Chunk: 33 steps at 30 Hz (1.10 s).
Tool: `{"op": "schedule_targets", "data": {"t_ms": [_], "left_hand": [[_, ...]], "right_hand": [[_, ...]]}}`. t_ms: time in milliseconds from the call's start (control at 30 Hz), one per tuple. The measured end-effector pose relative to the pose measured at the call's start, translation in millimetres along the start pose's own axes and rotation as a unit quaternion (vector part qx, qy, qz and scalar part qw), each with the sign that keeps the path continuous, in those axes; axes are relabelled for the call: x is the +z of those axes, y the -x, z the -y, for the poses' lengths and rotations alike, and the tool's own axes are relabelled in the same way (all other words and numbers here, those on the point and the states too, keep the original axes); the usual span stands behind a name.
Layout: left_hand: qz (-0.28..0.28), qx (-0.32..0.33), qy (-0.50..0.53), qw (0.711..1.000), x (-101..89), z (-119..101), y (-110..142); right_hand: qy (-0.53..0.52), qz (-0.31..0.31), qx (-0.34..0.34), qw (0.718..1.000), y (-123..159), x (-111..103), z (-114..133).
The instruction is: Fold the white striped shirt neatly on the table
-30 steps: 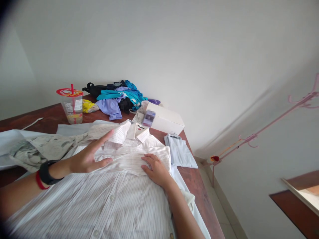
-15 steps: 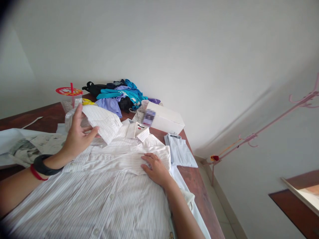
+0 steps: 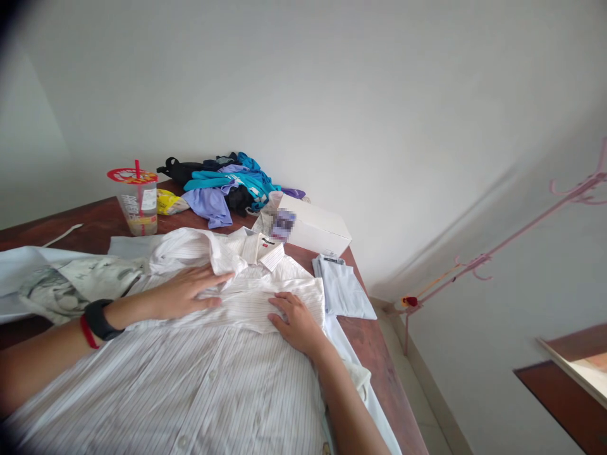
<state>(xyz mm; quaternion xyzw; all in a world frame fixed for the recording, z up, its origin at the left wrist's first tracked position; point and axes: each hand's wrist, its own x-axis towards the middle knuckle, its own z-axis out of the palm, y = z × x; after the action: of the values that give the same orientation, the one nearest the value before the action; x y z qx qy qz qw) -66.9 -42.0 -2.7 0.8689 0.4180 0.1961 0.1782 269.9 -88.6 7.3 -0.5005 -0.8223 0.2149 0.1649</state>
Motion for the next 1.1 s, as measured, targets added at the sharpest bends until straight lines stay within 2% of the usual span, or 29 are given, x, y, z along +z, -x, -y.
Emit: {"op": "schedule_targets", "data": {"t_ms": [100,233,333,567,767,867,967,1033,1100], "left_hand": [[0.021,0.003,-0.058,0.998,6.6,-0.2,4.1],[-0.011,0.063,-0.024,0.998,6.6,-3.7,5.1],[-0.003,0.091,-0.015,0.996,7.5,-8.2,5.2],[0.002,0.049,-0.033,0.998,15.9,-8.4,3.9],[-0.035,0.029,-0.03,0.999,13.2,-10.6,3.6],[-0.047,0.066,0.044,0.996,8.6,-17.9,8.0],[-0.033,0.125,0.179,0.975,6.0,-29.9,15.6],[-0.008,0.158,0.248,0.956,5.8,-40.3,21.8],[0.02,0.18,0.279,0.943,6.3,-51.3,28.1]], "right_hand": [[0.0,-0.001,0.001,1.0,-0.3,-0.1,0.1],[0.001,-0.001,0.0,1.0,-0.6,-0.3,0.8],[0.0,-0.001,0.001,1.0,-0.8,-0.4,1.3],[0.001,0.001,0.002,1.0,-1.2,0.0,-0.1],[0.004,-0.004,-0.005,1.0,-0.8,1.7,-3.3],[0.0,-0.017,-0.017,1.0,-0.5,0.5,-1.8],[-0.022,-0.059,-0.047,0.997,1.0,-3.2,4.6],[-0.075,-0.071,-0.06,0.993,2.6,-5.2,10.6],[-0.168,-0.046,-0.048,0.984,4.0,-5.5,16.4]]}}
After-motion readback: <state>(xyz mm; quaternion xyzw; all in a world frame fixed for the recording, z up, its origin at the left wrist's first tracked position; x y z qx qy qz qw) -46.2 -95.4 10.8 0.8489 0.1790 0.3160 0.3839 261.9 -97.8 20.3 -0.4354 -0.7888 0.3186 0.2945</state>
